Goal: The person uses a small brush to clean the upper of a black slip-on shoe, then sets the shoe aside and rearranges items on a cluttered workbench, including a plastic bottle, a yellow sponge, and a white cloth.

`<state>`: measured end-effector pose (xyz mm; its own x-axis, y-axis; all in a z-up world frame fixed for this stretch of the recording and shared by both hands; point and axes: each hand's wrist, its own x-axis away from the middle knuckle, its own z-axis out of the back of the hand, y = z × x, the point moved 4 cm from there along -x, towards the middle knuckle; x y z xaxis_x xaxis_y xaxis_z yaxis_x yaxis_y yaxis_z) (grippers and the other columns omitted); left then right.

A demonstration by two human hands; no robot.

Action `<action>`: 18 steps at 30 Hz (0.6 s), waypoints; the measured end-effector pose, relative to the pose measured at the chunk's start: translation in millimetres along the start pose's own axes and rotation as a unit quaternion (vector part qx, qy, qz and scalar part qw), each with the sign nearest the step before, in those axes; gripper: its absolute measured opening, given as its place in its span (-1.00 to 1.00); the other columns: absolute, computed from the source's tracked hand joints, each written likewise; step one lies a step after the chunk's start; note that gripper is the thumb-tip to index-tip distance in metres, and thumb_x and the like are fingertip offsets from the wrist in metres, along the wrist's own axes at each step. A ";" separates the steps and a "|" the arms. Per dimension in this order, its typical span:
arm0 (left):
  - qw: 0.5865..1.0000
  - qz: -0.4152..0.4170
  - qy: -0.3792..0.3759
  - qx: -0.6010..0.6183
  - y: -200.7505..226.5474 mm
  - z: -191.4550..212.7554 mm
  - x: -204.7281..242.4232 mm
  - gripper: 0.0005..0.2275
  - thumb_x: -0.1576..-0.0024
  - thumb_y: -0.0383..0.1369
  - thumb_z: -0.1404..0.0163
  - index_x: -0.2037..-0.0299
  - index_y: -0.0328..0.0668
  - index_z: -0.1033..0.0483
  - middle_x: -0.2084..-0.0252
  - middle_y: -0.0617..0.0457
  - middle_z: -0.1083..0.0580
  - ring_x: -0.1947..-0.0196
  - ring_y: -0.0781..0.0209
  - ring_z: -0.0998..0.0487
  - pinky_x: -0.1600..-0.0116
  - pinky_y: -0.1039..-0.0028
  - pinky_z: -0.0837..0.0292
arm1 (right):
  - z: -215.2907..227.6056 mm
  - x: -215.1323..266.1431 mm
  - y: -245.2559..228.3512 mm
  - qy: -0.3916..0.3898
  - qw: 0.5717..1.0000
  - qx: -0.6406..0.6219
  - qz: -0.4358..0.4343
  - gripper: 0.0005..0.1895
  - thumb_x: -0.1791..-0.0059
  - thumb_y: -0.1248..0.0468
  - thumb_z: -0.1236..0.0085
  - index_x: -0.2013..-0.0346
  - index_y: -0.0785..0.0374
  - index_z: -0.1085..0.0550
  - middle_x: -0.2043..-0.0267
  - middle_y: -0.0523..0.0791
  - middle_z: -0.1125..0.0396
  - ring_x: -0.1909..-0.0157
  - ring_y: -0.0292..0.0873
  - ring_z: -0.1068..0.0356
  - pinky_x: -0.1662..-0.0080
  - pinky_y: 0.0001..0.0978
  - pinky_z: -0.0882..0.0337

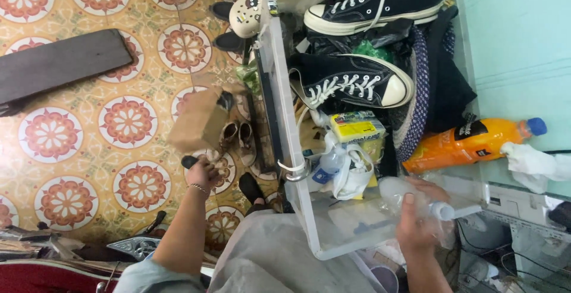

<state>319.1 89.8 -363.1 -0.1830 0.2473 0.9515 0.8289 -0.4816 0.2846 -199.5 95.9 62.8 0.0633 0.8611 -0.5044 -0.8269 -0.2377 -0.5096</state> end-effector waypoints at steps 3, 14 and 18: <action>0.960 -0.122 -0.002 -0.252 -0.6 -17.7 17.5 -0.77 -0.49 -0.31 -0.17 -0.30 0.06 -0.52 0.18 0.10 -0.40 0.41 0.23 -0.30 0.29 0.27 -0.26 | -1.9 -0.8 1.9 0.002 1.000 -0.012 0.006 -0.74 -0.37 0.23 -0.22 -0.15 0.42 -0.47 -0.14 0.21 -0.58 -0.17 0.24 -0.65 -0.30 0.11 -0.66; 0.600 -0.724 -0.251 -0.227 -18.0 -123.9 409.7 -0.77 -0.57 -0.46 0.05 0.20 -0.26 -0.50 0.27 -0.05 -0.46 0.31 0.07 -0.46 0.09 0.30 -0.35 | -5.2 3.3 -8.8 0.016 0.985 -0.172 0.014 -0.64 -0.18 0.26 -0.43 -0.19 0.29 -0.50 -0.17 0.12 -0.57 -0.22 0.16 -0.68 -0.34 0.02 -0.73; 0.437 -0.734 -0.386 -0.348 -59.7 -161.7 489.1 -0.70 -0.49 -0.10 -0.06 -0.13 -0.17 -0.64 -0.06 -0.12 -0.65 0.02 -0.08 -0.67 -0.09 0.12 -0.59 | -8.8 -5.0 -52.2 -0.029 0.949 -0.313 -0.020 -0.72 -0.19 0.19 -0.36 -0.13 0.23 -0.54 -0.12 0.05 -0.59 -0.16 0.06 -0.68 -0.28 -0.10 -0.70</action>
<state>94.6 103.6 104.2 0.2075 0.7996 -0.5635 -0.2926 0.6004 0.7442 -151.7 100.0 85.8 0.0423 0.8942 -0.4457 -0.3283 -0.4089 -0.8515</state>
